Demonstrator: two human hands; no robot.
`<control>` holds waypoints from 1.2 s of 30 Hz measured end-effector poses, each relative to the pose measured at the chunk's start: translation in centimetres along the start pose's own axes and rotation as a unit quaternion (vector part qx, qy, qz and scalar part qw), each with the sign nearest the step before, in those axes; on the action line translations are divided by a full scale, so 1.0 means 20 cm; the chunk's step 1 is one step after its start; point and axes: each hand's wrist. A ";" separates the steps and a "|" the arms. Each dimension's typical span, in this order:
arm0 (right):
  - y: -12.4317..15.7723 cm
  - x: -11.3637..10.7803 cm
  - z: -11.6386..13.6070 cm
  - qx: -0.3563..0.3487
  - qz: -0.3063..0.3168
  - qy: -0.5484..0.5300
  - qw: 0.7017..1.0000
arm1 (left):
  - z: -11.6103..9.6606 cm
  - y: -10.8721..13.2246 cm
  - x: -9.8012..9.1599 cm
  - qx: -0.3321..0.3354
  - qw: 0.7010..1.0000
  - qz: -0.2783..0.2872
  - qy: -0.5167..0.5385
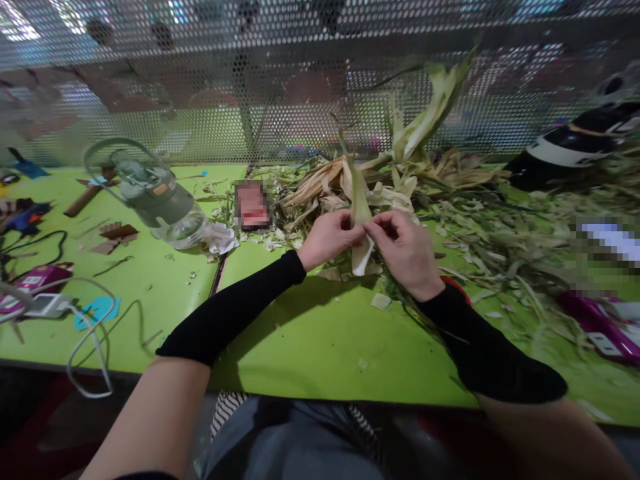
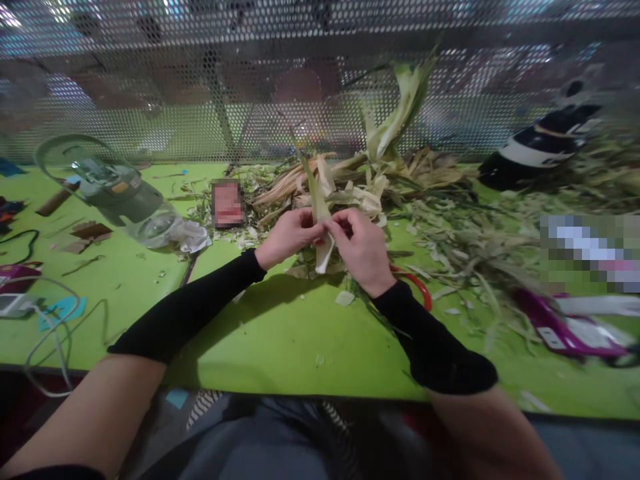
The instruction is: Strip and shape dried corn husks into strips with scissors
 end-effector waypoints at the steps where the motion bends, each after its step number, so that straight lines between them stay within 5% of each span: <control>1: 0.00 0.00 0.00 -0.004 -0.003 0.001 1.000 | -0.01 0.00 0.00 0.010 0.999 -0.007 -0.037; 4: 0.01 0.02 -0.01 -0.012 -0.014 -0.001 1.000 | -0.02 0.00 -0.01 0.029 0.994 -0.022 -0.101; 10: 0.00 0.03 -0.04 -0.012 -0.010 -0.026 1.000 | -0.01 -0.01 0.00 0.021 0.998 -0.001 -0.059; 15: 0.00 0.05 -0.06 -0.017 -0.015 -0.018 1.000 | -0.05 0.02 -0.01 0.090 0.973 -0.054 -0.206; 22: 0.00 0.06 -0.08 -0.027 -0.013 -0.012 0.999 | -0.01 -0.01 -0.01 0.049 0.991 -0.028 -0.119; 30: -0.01 0.04 -0.01 -0.033 -0.010 0.048 0.998 | -0.05 -0.01 -0.03 0.070 0.971 -0.045 -0.226; 36: 0.01 -0.16 0.13 0.007 0.019 -0.084 0.996 | -0.01 -0.09 -0.15 -0.009 0.995 -0.097 -0.031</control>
Point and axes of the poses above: each hand's wrist, its own y-axis away from the middle knuckle, its own x-axis out of the palm, z = x × y, and after that the axes turned 8 degrees about y, right-handed
